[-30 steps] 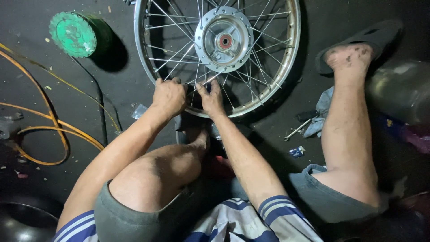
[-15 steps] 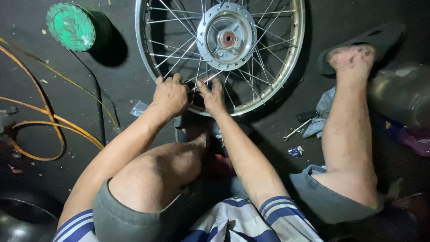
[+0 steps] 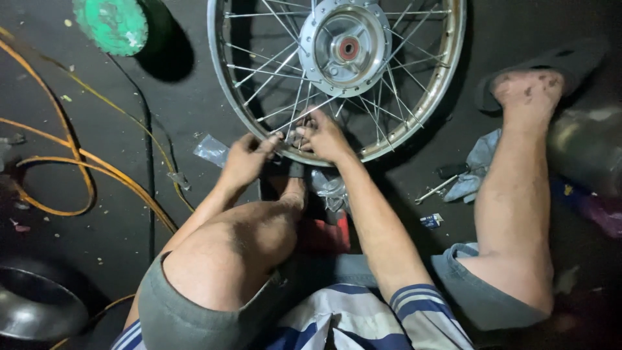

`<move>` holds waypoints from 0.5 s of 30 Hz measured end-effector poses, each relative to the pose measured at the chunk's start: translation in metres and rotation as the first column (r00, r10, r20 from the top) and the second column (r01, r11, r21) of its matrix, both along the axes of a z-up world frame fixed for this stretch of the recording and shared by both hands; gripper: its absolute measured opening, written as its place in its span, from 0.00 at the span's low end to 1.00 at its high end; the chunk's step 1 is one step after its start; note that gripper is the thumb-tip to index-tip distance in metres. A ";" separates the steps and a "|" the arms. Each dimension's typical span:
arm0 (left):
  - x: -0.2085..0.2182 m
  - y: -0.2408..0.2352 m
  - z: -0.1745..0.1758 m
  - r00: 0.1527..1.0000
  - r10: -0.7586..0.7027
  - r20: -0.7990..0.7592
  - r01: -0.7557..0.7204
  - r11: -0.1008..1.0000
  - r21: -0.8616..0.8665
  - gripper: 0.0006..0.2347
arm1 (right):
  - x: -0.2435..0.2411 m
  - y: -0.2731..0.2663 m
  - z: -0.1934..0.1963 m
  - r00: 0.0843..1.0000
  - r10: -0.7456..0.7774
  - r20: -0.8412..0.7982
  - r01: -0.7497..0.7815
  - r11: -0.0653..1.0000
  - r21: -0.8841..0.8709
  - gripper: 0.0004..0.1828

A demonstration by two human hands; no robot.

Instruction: The person sits on the floor and laces a motorcycle wheel by inserting spokes into the rim and hub. They use their hands to tighten the spoke nipples and adjust the tension of the spokes throughout the process.

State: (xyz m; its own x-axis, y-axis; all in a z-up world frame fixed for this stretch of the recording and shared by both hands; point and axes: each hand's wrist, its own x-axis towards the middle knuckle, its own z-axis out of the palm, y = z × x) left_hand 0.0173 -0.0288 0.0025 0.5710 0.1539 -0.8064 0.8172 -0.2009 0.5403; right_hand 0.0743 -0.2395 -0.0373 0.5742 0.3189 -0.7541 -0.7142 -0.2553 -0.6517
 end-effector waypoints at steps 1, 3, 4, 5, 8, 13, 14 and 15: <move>0.005 -0.004 0.001 0.997 -0.070 -0.014 0.071 0.997 0.016 0.18 | -0.004 -0.001 0.000 0.997 -0.070 -0.015 0.070 0.997 0.032 0.18; 0.002 -0.009 -0.013 0.990 -0.143 -0.011 0.144 0.989 0.032 0.19 | -0.011 0.000 0.009 0.990 -0.141 -0.014 0.142 0.988 0.065 0.20; -0.005 -0.008 -0.028 0.992 -0.125 -0.010 0.126 0.991 0.050 0.16 | -0.014 0.003 0.018 0.992 0.007 0.127 0.003 0.997 -0.082 0.19; -0.006 -0.006 -0.044 0.995 -0.100 -0.002 0.100 0.992 0.072 0.14 | -0.012 0.008 0.027 0.953 0.177 0.247 -0.116 0.963 -0.244 0.21; 0.033 0.005 -0.024 0.985 -0.169 -0.020 0.169 0.984 0.062 0.14 | -0.017 0.013 -0.009 0.968 0.054 0.247 -0.009 0.984 -0.177 0.14; 0.113 0.049 0.021 0.870 -0.481 -0.107 0.488 0.872 0.047 0.19 | -0.030 0.044 -0.059 0.910 -0.404 -0.091 0.408 0.913 0.032 0.12; 0.137 0.061 0.047 0.734 -0.652 -0.190 0.662 0.749 -0.012 0.23 | -0.032 0.051 -0.068 0.874 -0.474 -0.110 0.479 0.878 0.016 0.14; 0.162 0.069 0.038 0.735 -0.651 -0.192 0.660 0.751 -0.017 0.23 | -0.029 0.051 -0.065 0.874 -0.472 -0.113 0.477 0.879 0.012 0.14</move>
